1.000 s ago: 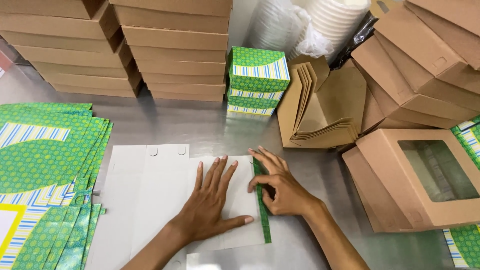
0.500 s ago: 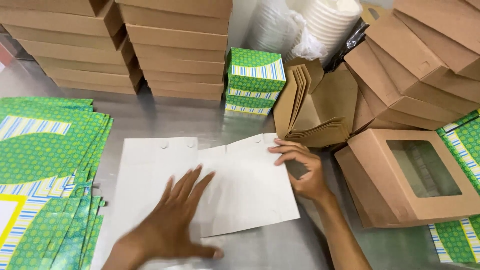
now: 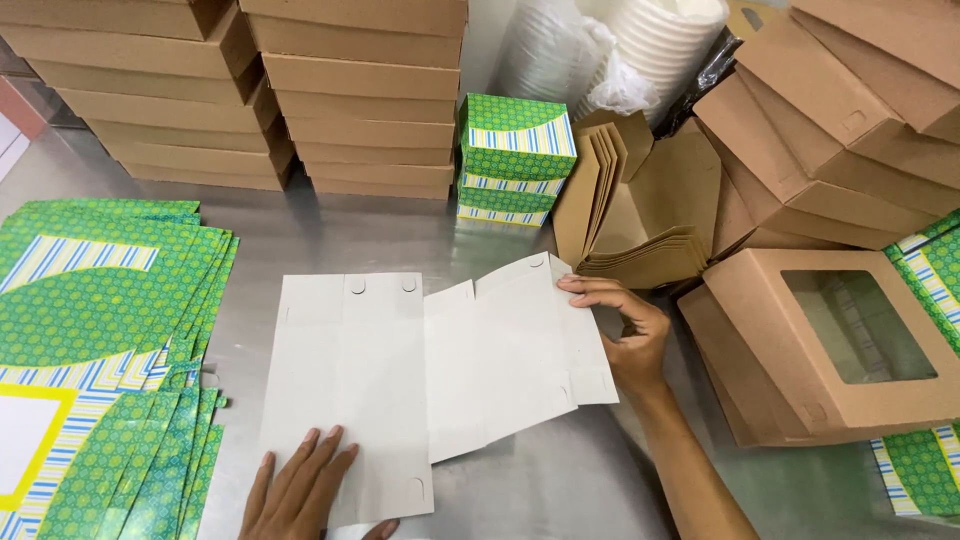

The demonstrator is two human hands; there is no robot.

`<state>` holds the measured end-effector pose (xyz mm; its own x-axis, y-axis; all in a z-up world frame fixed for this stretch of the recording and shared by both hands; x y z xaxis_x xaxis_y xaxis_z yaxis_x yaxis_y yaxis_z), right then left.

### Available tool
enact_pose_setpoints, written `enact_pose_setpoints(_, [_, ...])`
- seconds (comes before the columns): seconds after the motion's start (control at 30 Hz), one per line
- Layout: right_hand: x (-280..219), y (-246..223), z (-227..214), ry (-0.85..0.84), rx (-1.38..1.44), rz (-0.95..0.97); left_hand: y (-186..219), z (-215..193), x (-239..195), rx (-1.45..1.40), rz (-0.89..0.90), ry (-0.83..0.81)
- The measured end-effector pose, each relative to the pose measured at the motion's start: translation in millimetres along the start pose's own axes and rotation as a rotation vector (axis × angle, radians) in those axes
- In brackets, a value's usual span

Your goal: The person assembles a small cardboard box by folding its sides and securing them with patterned tape. They then place the completed box on a stack of similar boxes and begin assembling another box from a flat sheet.

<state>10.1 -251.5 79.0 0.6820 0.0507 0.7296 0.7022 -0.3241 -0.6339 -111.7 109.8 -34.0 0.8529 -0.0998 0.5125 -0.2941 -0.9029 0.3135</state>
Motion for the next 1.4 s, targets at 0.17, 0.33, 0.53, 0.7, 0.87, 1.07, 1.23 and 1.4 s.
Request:
enact_pose_setpoints(0.17, [1.4, -3.6, 2.3, -0.005, -0.045, 0.021, 6.4, -13.2, 16.4, -0.032, 0.143, 0.138])
enact_pose_setpoints(0.33, [1.6, -0.6, -4.7, -0.056, -0.128, 0.014, -9.1, -36.5, 39.8, -0.079, 0.258, 0.110])
enact_pose_setpoints(0.53, [0.8, -0.2, -12.2, -0.026, -0.206, -0.001, 2.6, -103.8, 112.0, -0.013, 0.301, 0.219])
enact_pose_setpoints(0.7, [-8.0, 7.7, -17.4, 0.062, -0.191, 0.164, 5.8, -136.1, 168.6, 0.099, 0.461, 0.292])
enact_pose_setpoints(0.87, [-7.0, 9.2, -18.2, -0.017, 0.033, 0.331, 4.0, -131.3, 224.4, 0.231, 0.526, 0.295])
enact_pose_setpoints(1.07, [-7.3, 19.4, -28.0, -0.173, 0.274, 0.627, 11.2, -132.2, 270.3, 0.296, 0.566, 0.235])
enact_pose_setpoints(1.23, [-13.4, 26.2, -24.3, -0.608, 0.241, 0.884, 12.8, -97.8, 289.6, 0.134, 0.496, -0.060])
enact_pose_setpoints(1.4, [-13.5, 13.2, -16.4, -0.795, 0.098, 1.141, -6.5, -25.0, 265.8, 0.074, 0.318, -0.378])
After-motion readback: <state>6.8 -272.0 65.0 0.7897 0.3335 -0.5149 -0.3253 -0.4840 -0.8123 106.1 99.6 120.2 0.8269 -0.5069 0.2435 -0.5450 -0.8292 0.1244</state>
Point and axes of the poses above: each hand's wrist, its own x-axis towards the middle knuckle, its own z-axis out of the palm, y = z × x, the point moved 2 cm from there along x, towards the middle knuckle, and after that the axes turned 1 degree about y, right-handed, at the moved point
